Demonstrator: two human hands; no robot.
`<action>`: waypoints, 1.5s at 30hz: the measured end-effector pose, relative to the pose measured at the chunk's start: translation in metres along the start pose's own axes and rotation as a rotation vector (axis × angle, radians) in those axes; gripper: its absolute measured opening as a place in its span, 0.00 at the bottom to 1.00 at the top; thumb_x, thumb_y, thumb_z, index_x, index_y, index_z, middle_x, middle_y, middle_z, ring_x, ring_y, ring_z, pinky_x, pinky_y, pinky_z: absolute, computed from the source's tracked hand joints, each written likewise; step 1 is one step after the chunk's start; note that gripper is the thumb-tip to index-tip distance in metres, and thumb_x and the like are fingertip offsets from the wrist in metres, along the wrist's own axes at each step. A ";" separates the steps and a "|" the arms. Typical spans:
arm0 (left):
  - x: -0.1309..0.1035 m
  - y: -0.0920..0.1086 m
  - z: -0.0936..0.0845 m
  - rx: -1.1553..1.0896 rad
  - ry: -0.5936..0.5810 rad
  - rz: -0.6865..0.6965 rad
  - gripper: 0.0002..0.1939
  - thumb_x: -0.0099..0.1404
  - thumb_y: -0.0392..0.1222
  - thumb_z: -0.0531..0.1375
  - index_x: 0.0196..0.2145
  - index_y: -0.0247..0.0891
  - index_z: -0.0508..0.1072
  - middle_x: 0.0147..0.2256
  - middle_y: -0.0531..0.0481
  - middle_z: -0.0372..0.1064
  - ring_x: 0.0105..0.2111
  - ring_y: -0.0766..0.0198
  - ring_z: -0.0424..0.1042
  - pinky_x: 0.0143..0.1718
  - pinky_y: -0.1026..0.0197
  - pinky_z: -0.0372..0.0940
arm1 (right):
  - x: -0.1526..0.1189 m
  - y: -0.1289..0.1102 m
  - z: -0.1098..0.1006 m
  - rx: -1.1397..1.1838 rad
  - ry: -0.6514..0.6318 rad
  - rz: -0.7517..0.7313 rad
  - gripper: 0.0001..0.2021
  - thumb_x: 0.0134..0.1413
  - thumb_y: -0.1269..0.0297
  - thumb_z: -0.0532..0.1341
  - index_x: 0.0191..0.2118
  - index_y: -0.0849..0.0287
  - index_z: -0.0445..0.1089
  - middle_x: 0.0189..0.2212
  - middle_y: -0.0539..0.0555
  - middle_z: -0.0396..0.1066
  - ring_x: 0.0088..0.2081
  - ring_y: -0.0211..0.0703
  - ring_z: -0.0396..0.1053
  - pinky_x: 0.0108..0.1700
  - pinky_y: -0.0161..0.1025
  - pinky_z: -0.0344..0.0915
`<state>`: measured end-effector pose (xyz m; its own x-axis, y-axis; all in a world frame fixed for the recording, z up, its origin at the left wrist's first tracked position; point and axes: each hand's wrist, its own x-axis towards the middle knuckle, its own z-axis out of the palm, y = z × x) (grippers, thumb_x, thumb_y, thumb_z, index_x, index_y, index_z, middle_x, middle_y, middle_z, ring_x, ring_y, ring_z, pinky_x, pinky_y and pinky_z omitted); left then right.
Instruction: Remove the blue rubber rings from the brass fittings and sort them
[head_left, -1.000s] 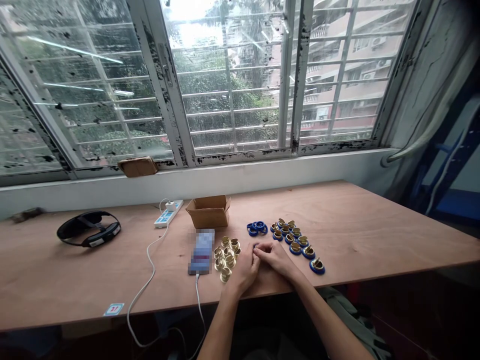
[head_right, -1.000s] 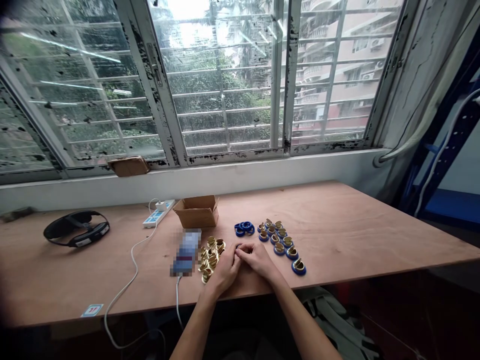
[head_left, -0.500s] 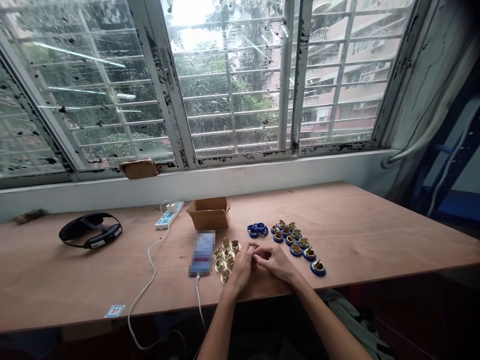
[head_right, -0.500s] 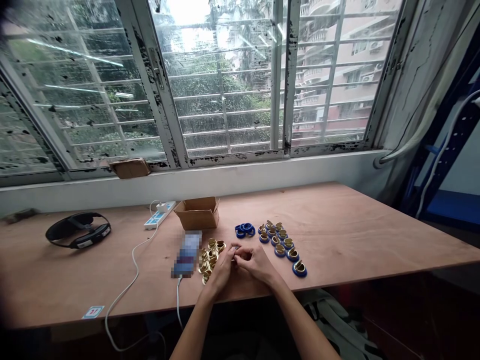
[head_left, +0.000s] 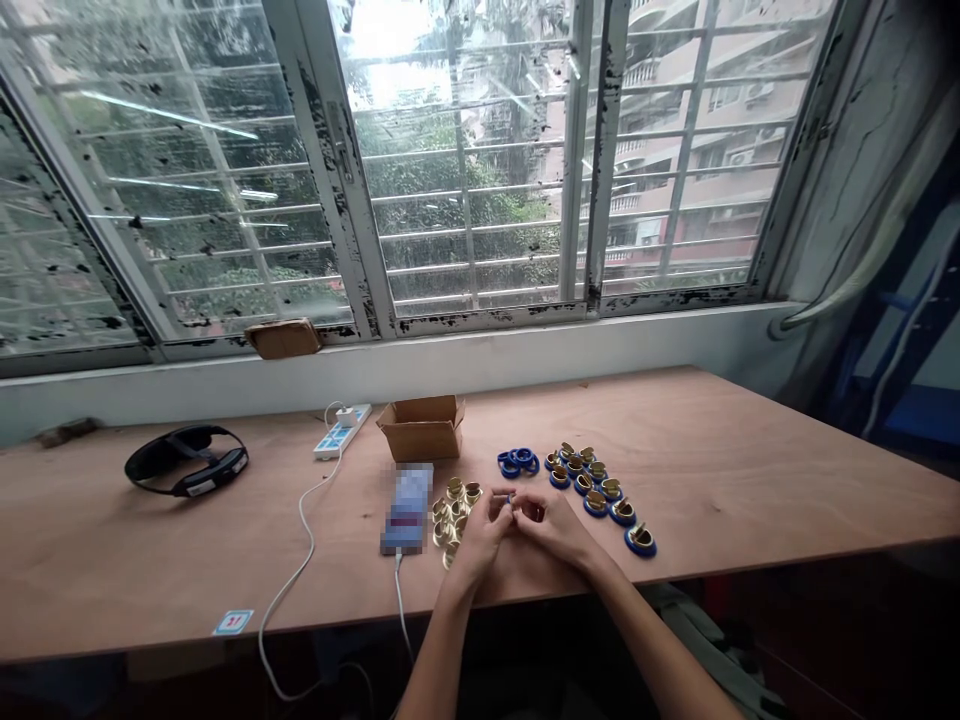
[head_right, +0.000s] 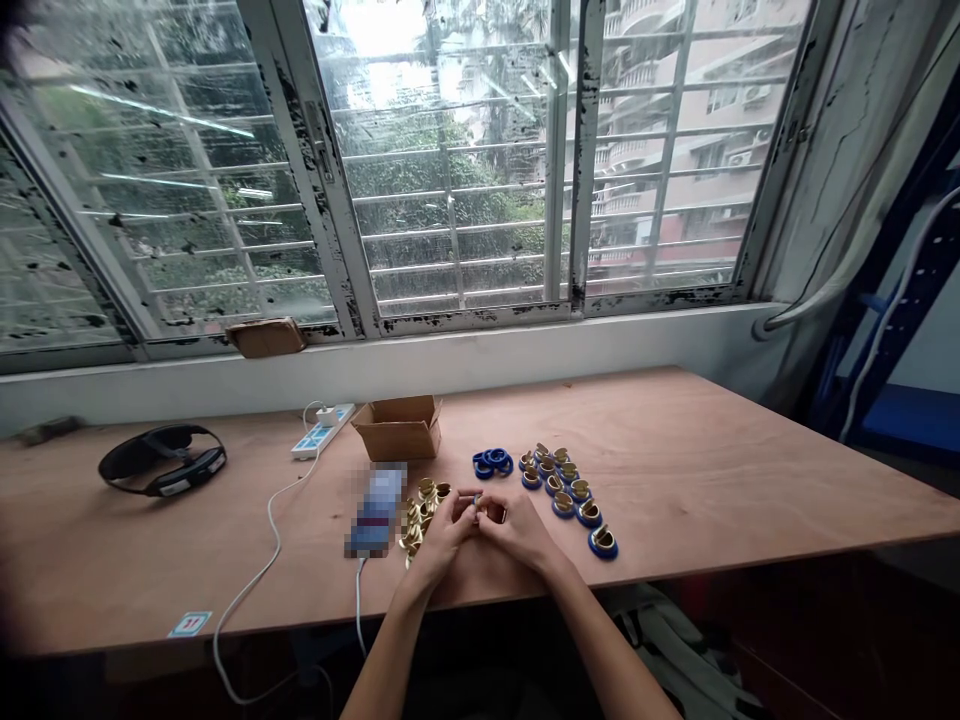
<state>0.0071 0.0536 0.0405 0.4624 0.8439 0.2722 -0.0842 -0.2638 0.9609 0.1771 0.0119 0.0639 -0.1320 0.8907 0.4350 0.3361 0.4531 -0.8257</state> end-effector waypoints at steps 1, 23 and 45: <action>0.000 0.000 0.000 0.008 -0.002 0.003 0.20 0.69 0.50 0.61 0.53 0.36 0.69 0.49 0.40 0.75 0.49 0.53 0.76 0.52 0.51 0.69 | 0.000 0.001 0.000 -0.006 -0.005 0.002 0.08 0.58 0.63 0.63 0.36 0.61 0.79 0.25 0.51 0.71 0.26 0.38 0.60 0.30 0.35 0.56; -0.002 0.007 0.004 0.276 0.129 0.050 0.18 0.69 0.42 0.60 0.55 0.37 0.75 0.49 0.41 0.77 0.47 0.54 0.76 0.52 0.51 0.70 | 0.001 0.002 0.001 -0.014 -0.025 0.019 0.09 0.60 0.65 0.61 0.36 0.61 0.79 0.27 0.51 0.73 0.28 0.39 0.63 0.32 0.35 0.58; -0.014 0.032 0.016 0.524 0.062 0.236 0.22 0.69 0.33 0.54 0.58 0.43 0.73 0.53 0.45 0.75 0.52 0.53 0.73 0.56 0.52 0.65 | 0.004 0.004 -0.001 0.329 -0.075 0.128 0.21 0.58 0.47 0.66 0.28 0.63 0.78 0.24 0.52 0.73 0.28 0.40 0.65 0.33 0.36 0.59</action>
<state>0.0125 0.0259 0.0665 0.4303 0.7558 0.4936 0.2771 -0.6310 0.7246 0.1791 0.0178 0.0626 -0.1808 0.9355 0.3035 0.0373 0.3149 -0.9484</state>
